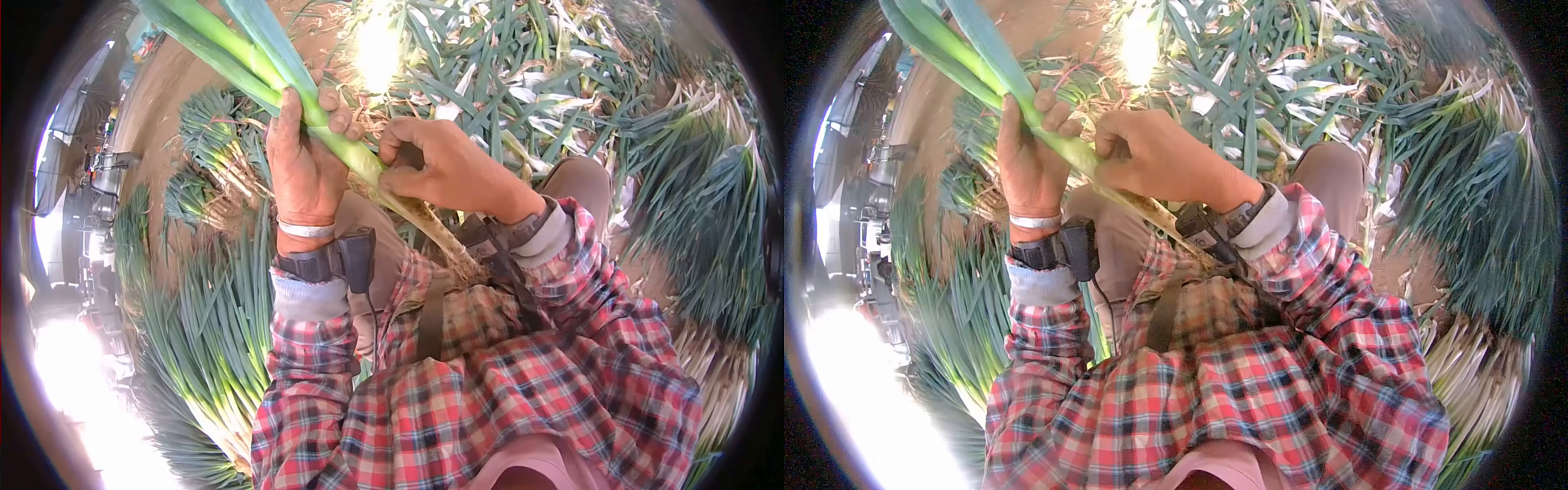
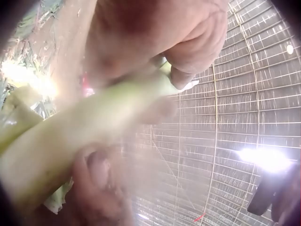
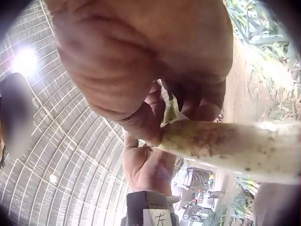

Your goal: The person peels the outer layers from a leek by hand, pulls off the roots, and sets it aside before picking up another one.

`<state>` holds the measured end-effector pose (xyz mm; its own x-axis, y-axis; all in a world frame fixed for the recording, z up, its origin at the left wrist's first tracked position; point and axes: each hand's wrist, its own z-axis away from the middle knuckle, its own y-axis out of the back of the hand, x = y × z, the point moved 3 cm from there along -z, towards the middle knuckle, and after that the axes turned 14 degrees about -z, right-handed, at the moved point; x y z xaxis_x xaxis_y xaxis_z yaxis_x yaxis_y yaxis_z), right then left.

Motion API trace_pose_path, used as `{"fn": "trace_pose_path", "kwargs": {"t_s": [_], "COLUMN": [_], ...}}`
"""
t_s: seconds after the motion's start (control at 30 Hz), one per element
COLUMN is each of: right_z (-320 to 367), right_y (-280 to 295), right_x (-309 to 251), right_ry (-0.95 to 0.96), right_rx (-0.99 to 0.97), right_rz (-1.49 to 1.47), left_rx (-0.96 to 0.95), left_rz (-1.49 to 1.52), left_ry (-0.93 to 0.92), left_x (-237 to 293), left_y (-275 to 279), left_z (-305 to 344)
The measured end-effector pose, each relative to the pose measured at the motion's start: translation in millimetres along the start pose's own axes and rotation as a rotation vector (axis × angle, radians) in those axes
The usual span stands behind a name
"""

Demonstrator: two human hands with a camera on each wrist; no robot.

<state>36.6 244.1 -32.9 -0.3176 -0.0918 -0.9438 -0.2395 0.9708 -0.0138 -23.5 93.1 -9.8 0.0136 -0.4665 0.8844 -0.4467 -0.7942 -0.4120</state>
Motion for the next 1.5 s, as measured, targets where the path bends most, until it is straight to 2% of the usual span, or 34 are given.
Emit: {"fn": "trace_pose_path", "kwargs": {"t_s": [0.07, 0.13, 0.17, 0.23, 0.33, 0.37, 0.43, 0.53, 0.77, 0.83, 0.87, 0.93, 0.97, 1.03, 1.07, 1.13, 1.17, 1.23, 1.3, 1.37, 1.43, 1.5], "right_z": [0, 0, 4, 7, 13, 14, 13, 15, 17, 18, 20, 24, 25, 31, 34, 51, 62, 82, 93, 112, 131, 130], "right_y": [-1, -7, -6, -6, -2, -3, -7, -9, -11, -1, 1, 0, -1, 1, 2, 13, 21, 34, 44, 61, 76, 83], "right_x": [3, 7, 9, 4, -7, -7, -9, -8, -2, 6, 9, 28, 33, 44, 55, 87, 104, 138, 157, 172, 196, 198], "right_ry": [0.044, 0.263, 0.257, 0.131, 0.021, 0.02, 0.067, 0.122, 0.176, -0.068, -0.07, -0.197, -0.2, -0.19, -0.19, -0.23, -0.245, -0.261, -0.122, -0.468, -0.582, -0.769], "right_rx": [-0.012, 0.143, 0.146, 0.209, 0.156, 0.157, 0.137, 0.137, 0.235, 0.198, 0.204, 0.209, 0.207, 0.274, 0.274, 0.442, 0.452, 0.451, 0.421, 0.328, 0.269, 0.245], "right_rz": [0.11, 0.368, 0.37, 0.165, 0.148, 0.149, 0.402, 0.435, 0.398, 0.007, 0.005, -0.412, -0.416, -0.23, -0.231, -0.053, 0.048, 0.145, 0.641, 0.708, 0.747, 0.801], "left_rx": [0.039, 0.184, 0.181, 0.272, 0.364, 0.363, 0.418, 0.474, 0.34, 0.166, 0.163, 0.029, 0.033, 0.044, 0.044, 0.036, 0.043, 0.276, 0.249, 0.164, 0.247, 0.31], "left_rz": [-0.048, -0.203, -0.201, -0.332, -0.44, -0.44, -0.472, -0.488, -0.399, -0.12, -0.121, 0.149, 0.146, 0.159, 0.158, 0.126, 0.123, -0.074, -0.127, -0.054, -0.02, -0.172], "left_ry": [0.003, -0.026, -0.021, -0.069, -0.055, -0.054, -0.097, -0.095, -0.136, -0.104, -0.099, -0.08, -0.078, -0.075, -0.074, -0.108, -0.113, -0.16, -0.193, -0.268, -0.269, -0.362], "left_x": [1, 4, 4, 8, 12, 11, 10, 11, 14, 13, 12, 8, 7, 6, 9, 19, 25, 37, 59, 104, 146, 171], "left_y": [-4, -9, -12, -16, -29, -32, -37, -41, -37, -31, -25, -17, -13, -9, -6, -2, -1, 8, 24, 44, 52, 58], "left_z": [0, 1, 1, 3, 7, 8, 10, 13, 14, 14, 14, 11, 11, 12, 12, 15, 14, 11, 11, 15, 23, 33]}}
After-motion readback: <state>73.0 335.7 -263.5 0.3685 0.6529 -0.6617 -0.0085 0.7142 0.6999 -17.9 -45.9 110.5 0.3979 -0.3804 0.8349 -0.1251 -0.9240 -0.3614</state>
